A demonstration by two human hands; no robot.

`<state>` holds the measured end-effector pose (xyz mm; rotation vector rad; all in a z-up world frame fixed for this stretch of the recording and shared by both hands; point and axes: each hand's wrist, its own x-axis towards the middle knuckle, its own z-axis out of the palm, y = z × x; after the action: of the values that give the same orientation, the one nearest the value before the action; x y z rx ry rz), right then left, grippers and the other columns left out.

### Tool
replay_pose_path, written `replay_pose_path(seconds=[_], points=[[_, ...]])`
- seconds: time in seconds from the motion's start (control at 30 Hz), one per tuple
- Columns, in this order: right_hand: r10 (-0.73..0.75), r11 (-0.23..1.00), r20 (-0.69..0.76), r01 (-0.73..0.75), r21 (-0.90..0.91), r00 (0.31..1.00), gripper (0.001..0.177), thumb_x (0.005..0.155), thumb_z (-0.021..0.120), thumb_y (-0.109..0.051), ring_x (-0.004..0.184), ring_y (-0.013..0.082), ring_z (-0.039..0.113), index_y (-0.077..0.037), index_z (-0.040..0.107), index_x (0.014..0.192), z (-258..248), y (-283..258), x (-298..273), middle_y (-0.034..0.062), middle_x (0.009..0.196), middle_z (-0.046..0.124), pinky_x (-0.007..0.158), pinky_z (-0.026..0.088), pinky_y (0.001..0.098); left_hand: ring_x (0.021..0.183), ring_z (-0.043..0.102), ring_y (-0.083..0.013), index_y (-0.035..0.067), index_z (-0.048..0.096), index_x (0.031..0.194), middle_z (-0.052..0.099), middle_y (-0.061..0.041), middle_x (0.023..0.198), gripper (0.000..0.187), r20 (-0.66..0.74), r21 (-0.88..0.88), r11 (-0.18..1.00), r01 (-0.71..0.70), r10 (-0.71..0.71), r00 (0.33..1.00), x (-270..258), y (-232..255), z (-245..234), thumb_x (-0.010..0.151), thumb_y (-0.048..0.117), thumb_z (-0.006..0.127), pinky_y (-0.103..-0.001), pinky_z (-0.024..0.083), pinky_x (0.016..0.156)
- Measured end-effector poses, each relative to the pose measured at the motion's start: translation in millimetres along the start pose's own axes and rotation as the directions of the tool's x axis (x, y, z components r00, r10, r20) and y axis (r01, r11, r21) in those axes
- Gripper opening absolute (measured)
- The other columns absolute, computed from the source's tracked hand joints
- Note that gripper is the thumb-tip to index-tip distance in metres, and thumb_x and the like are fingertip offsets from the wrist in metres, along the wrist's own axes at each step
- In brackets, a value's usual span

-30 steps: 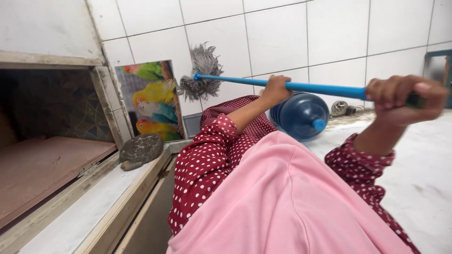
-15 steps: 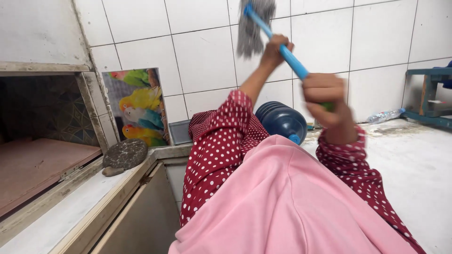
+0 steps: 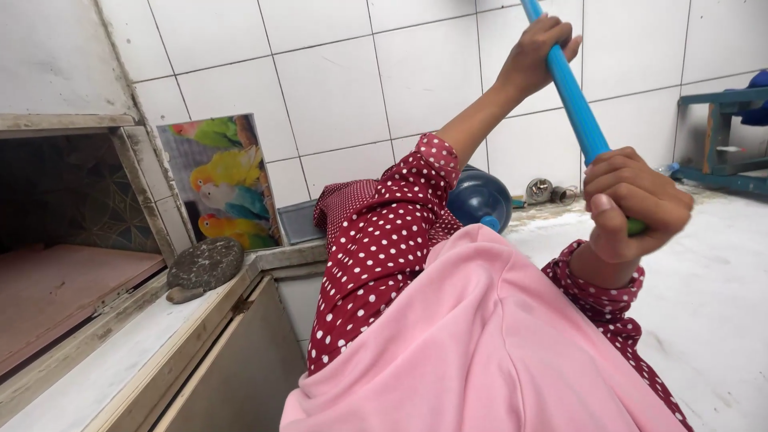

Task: The person mops a white tiled floor using a blue-handled mop. They move the mop back and forth across the tiles, covering different areas of the room.

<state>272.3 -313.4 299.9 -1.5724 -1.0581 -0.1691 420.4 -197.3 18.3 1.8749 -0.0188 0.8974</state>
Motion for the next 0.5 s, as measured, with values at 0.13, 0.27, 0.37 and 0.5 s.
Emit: replay_pose_path(seconds=[0.13,0.27,0.37,0.5], points=[[0.132,0.991,0.026,-0.131,-0.027,0.991,0.038,0.092,0.052,0.004,0.048,0.0297,0.045,0.004,0.042,0.055,14.0,5.6,-25.6,0.014,0.052,0.041,0.068,0.044,0.0443,0.069,0.051,-0.0205,0.014,0.049,0.073,0.051,-0.002,0.074,0.028,0.214,-0.037,0.987,0.154,-0.142,0.966,-61.5,-28.1,13.1,0.09,0.03,0.065,-0.036,0.045,0.063],[0.24,0.971,0.034,-0.238,-0.032,0.97,0.038,0.095,0.045,0.005,0.05,0.0259,0.04,0.004,0.038,0.058,32.2,-13.6,-32.0,0.012,0.054,0.036,0.061,0.038,0.0408,0.065,0.061,-0.0218,0.014,0.056,0.059,0.059,-0.002,0.063,0.023,0.493,-0.065,0.989,0.135,-0.086,0.866,-118.0,-43.8,13.5,0.08,0.018,0.065,-0.038,0.05,0.061],[0.221,0.975,-0.097,-0.216,0.058,0.971,0.042,0.097,0.04,-0.004,0.045,0.0243,0.033,0.001,0.032,0.056,29.3,-26.2,-32.8,0.0111,0.051,0.03,0.057,0.031,0.0417,0.059,0.062,-0.0215,0.017,0.053,0.055,0.061,-0.001,0.057,0.026,0.573,-0.101,0.993,0.053,0.015,0.819,-125.8,-26.0,10.0,0.078,0.019,0.065,-0.039,0.051,0.064],[0.139,0.967,-0.227,-0.082,0.243,0.964,0.031,0.088,0.031,-0.006,0.038,0.0215,0.024,-0.001,0.026,0.057,8.9,-17.7,-48.0,0.0091,0.047,0.023,0.048,0.024,0.0409,0.047,0.056,-0.0166,0.018,0.046,0.051,0.055,0.001,0.049,0.038,0.655,-0.08,0.989,0.123,-0.041,0.755,-123.8,4.4,-13.8,0.08,0.017,0.07,-0.036,0.042,0.044]])
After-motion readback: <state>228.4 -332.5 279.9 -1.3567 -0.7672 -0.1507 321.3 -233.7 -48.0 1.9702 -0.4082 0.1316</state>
